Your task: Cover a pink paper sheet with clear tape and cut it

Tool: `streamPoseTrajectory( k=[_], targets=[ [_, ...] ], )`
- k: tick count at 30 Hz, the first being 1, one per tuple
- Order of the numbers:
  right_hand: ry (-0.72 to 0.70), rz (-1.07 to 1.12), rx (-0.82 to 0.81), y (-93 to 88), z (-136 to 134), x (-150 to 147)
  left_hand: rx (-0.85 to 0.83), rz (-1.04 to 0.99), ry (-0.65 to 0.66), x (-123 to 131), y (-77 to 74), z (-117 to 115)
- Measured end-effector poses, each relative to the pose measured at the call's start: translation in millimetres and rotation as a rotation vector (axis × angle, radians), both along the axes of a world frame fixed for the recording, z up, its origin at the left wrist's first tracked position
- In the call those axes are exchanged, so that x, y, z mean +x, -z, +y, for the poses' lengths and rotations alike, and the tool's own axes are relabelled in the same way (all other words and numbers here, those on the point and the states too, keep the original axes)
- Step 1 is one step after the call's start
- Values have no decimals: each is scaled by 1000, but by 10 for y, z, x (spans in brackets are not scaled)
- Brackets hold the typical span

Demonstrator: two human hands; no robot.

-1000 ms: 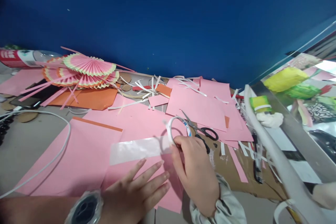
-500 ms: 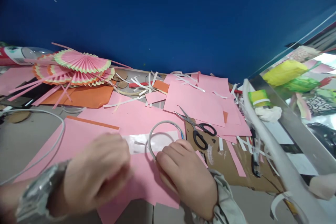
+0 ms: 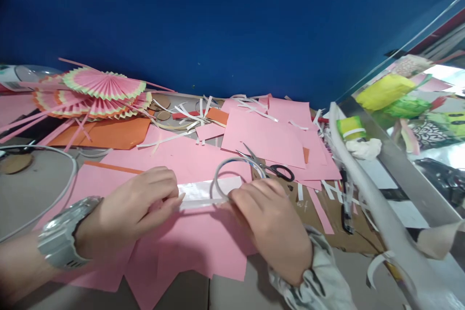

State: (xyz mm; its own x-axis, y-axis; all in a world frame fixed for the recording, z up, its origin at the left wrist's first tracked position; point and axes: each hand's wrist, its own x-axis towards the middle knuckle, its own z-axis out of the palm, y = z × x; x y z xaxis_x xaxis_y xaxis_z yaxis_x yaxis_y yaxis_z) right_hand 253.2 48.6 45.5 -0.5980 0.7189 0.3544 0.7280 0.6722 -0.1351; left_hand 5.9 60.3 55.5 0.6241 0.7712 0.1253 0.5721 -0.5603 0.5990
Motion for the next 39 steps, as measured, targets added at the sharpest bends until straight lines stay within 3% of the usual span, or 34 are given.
streamPoseTrajectory(
  k=[6,12,19,24,28,31,35,39],
  targets=[
    [113,-111,50,-63,102,201,-127,-55,-89,-44,13,79],
    [177,-248,45,32,100,183,-197,-33,-91,-59,83,105],
    [233,-437,-308,100,44,205,-262,25,-79,-33,105,84],
    [323,-332,-504,-3,19,227,-302,71,-62,-4,81,53],
    [335,-197,-289,-5,-2,107,-318,96,-47,25,68,14],
    [203,-21,-163,47,-59,-125,-314,96,-18,55,83,-29],
    [33,186,-372,136,-129,-435,-303,90,13,81,100,-91],
    [74,255,-573,190,-113,-515,-281,108,-33,42,46,-56]
  ],
)
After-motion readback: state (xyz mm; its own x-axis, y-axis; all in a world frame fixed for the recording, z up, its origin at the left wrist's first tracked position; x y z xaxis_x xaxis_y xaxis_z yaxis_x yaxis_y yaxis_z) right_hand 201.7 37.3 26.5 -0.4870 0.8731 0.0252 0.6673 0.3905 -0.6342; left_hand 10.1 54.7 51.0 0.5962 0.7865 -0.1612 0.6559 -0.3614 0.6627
